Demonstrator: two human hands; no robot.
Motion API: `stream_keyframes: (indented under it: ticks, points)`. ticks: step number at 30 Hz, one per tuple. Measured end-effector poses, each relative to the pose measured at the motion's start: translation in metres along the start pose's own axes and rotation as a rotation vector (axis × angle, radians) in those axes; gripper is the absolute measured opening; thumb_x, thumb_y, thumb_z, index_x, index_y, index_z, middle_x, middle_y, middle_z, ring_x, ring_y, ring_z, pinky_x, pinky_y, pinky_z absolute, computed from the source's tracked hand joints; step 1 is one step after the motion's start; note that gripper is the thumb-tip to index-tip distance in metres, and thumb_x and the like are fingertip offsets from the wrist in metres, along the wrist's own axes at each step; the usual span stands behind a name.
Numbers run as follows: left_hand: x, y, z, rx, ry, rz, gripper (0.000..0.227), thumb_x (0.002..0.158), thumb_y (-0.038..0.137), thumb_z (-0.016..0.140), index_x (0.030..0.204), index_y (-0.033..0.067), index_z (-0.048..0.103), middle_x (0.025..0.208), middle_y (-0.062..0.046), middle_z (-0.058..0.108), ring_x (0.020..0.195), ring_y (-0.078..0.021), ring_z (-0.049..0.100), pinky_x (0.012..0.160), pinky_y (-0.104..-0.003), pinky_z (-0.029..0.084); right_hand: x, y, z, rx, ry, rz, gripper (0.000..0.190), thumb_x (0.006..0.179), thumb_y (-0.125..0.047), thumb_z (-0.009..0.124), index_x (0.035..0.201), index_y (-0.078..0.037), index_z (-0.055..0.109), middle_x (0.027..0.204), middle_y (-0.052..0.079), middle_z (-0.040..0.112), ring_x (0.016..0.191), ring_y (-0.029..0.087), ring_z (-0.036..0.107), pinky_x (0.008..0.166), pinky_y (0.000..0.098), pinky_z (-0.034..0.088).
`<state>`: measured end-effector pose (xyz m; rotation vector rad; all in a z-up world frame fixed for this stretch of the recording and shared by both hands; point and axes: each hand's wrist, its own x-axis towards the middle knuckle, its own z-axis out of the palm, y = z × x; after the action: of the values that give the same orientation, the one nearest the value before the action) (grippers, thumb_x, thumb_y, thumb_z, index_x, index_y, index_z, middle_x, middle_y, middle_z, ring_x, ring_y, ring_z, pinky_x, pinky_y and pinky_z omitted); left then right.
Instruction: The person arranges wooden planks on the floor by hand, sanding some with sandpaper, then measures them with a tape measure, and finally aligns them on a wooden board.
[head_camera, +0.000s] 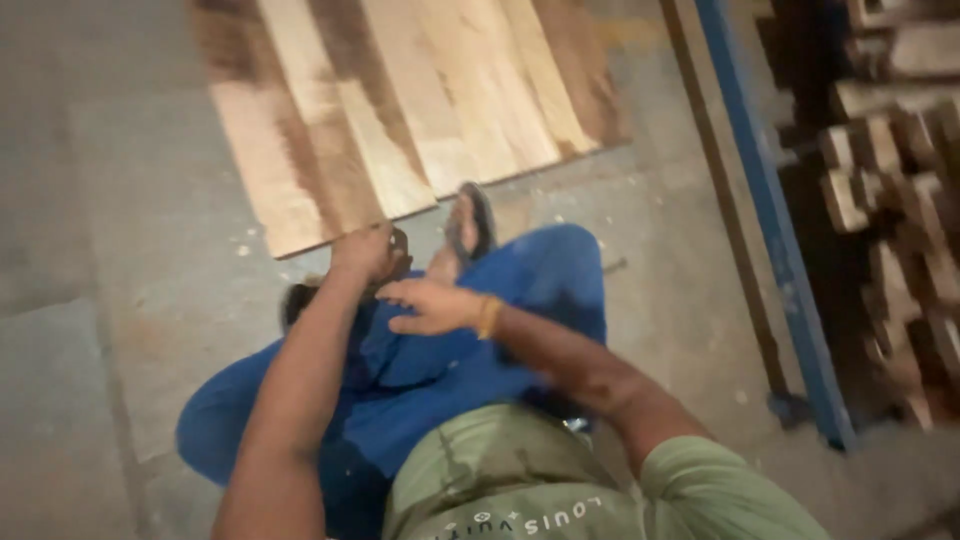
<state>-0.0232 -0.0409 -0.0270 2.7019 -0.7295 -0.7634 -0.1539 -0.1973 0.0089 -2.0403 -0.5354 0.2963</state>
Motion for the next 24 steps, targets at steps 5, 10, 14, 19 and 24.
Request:
stream_keyframes:
  ticks: [5,10,14,19,24]
  points:
    - [-0.013,0.056,-0.003,-0.059,-0.050,0.034,0.058,0.099,0.060,0.054,0.134,0.0143,0.060,0.124,-0.021,0.071,0.119,-0.0416,0.065,0.097,-0.056,0.052,-0.116,-0.061,-0.151,0.093,0.199,0.113,0.038,0.096,-0.017,0.076,0.130,-0.003,0.065,0.118,0.010,0.073,0.106,0.021,0.072,0.094,0.0355,0.059]
    - [0.010,0.057,0.040,0.012,-0.277,0.025,0.060,0.094,0.056,0.056,0.134,0.0114,0.058,0.127,-0.024,0.067,0.119,-0.0437,0.064,0.098,-0.055,0.051,-0.222,0.054,-0.182,0.339,1.102,0.371,0.033,0.102,-0.018,0.066,0.130,-0.001,0.058,0.105,0.011,0.071,0.092,0.017,0.069,0.086,0.0328,0.058]
    - [0.014,0.043,0.077,0.037,-0.308,-0.041,0.059,0.091,0.048,0.058,0.134,0.0083,0.064,0.133,-0.025,0.066,0.123,-0.0427,0.063,0.103,-0.050,0.051,-0.223,0.105,-0.129,-0.413,0.855,0.661,0.049,0.092,-0.028,0.066,0.129,0.002,0.053,0.106,0.023,0.066,0.099,0.035,0.064,0.086,0.0475,0.052]
    - [-0.022,0.071,0.039,-0.036,-0.361,-0.217,0.062,0.099,0.059,0.048,0.131,0.0099,0.070,0.138,-0.022,0.064,0.130,-0.0403,0.059,0.108,-0.048,0.048,-0.207,0.172,-0.088,-0.805,0.672,0.662,0.047,0.096,-0.036,0.063,0.136,-0.012,0.058,0.137,0.025,0.055,0.122,0.045,0.053,0.100,0.0546,0.046]
    - [-0.003,0.061,0.078,0.002,-0.324,-0.221,0.059,0.097,0.056,0.050,0.128,0.0103,0.073,0.139,-0.022,0.063,0.131,-0.0390,0.058,0.110,-0.047,0.047,-0.202,0.187,-0.093,-0.690,0.432,0.843,0.043,0.095,-0.037,0.059,0.136,-0.025,0.061,0.146,0.021,0.046,0.125,0.048,0.049,0.097,0.0554,0.048]
